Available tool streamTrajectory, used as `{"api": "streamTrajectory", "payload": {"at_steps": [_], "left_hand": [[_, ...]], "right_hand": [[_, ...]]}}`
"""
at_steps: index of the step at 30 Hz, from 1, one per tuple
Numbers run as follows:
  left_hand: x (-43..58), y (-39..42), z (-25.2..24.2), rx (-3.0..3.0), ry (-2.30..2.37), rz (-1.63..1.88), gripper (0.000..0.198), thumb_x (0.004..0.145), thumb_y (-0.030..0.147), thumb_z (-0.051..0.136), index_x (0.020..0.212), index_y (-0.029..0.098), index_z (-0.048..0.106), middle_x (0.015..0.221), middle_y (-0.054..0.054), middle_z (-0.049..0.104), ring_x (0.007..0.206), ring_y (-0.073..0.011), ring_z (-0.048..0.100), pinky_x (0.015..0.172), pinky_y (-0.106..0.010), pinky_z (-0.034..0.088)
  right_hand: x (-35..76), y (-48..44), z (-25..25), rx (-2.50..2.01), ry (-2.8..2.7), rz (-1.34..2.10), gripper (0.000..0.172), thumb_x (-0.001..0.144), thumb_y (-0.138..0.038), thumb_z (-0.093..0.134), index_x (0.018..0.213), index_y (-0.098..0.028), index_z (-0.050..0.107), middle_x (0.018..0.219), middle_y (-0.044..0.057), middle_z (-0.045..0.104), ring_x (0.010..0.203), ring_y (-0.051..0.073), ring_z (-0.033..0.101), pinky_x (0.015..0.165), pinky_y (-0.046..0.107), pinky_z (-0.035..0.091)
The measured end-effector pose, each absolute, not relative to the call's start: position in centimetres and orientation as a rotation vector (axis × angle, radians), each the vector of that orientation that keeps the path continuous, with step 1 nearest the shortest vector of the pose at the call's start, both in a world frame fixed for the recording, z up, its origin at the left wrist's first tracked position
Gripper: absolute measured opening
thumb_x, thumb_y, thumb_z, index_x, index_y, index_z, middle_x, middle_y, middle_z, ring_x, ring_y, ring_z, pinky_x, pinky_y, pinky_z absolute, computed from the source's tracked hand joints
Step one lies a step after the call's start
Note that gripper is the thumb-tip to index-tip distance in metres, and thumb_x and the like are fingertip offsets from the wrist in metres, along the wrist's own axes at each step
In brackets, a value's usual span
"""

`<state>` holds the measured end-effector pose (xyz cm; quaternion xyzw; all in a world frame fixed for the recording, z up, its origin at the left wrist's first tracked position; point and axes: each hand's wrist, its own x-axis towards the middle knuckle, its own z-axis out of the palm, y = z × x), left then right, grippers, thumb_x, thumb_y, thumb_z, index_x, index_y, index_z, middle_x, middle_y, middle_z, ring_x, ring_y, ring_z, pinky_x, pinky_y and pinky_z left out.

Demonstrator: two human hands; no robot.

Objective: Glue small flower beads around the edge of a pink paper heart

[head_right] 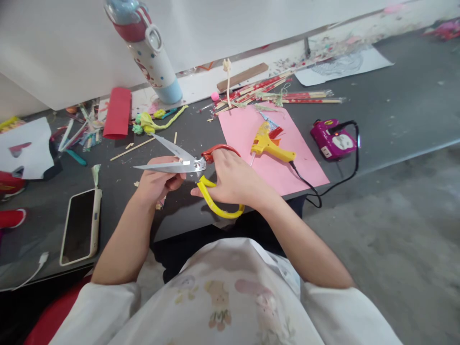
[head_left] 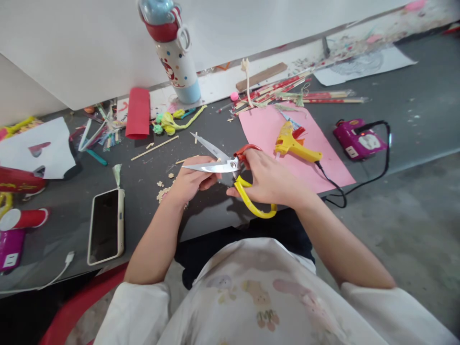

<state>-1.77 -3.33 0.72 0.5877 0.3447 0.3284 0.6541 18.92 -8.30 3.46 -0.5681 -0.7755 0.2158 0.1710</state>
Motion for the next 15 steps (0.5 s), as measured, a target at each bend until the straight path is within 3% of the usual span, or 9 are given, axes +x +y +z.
{"api": "streamTrajectory", "payload": {"at_steps": [6, 15], "left_hand": [[-1.86, -3.27, 1.22, 1.262, 0.797, 0.674, 0.029, 0.072, 0.044, 0.071, 0.059, 0.02, 0.062, 0.042, 0.006, 0.033, 0.036, -0.0052, 0.026, 0.036, -0.021, 0.013], [-1.83, -3.09, 0.96, 1.186, 0.82, 0.627, 0.038, 0.072, 0.052, 0.074, 0.062, 0.019, 0.058, 0.047, 0.004, 0.039, 0.037, -0.0051, 0.029, 0.036, -0.02, 0.013]], "right_hand": [[18.96, -8.01, 3.77, -1.593, -2.212, 0.711, 0.06, 0.074, -0.064, 0.069, 0.108, -0.017, 0.053, 0.11, 0.014, 0.065, 0.098, 0.03, 0.063, 0.08, 0.036, 0.045], [18.95, -7.9, 4.1, -1.712, -2.168, 0.726, 0.043, 0.076, -0.06, 0.064, 0.088, -0.02, 0.055, 0.082, 0.006, 0.066, 0.075, 0.022, 0.062, 0.065, 0.029, 0.038]]}}
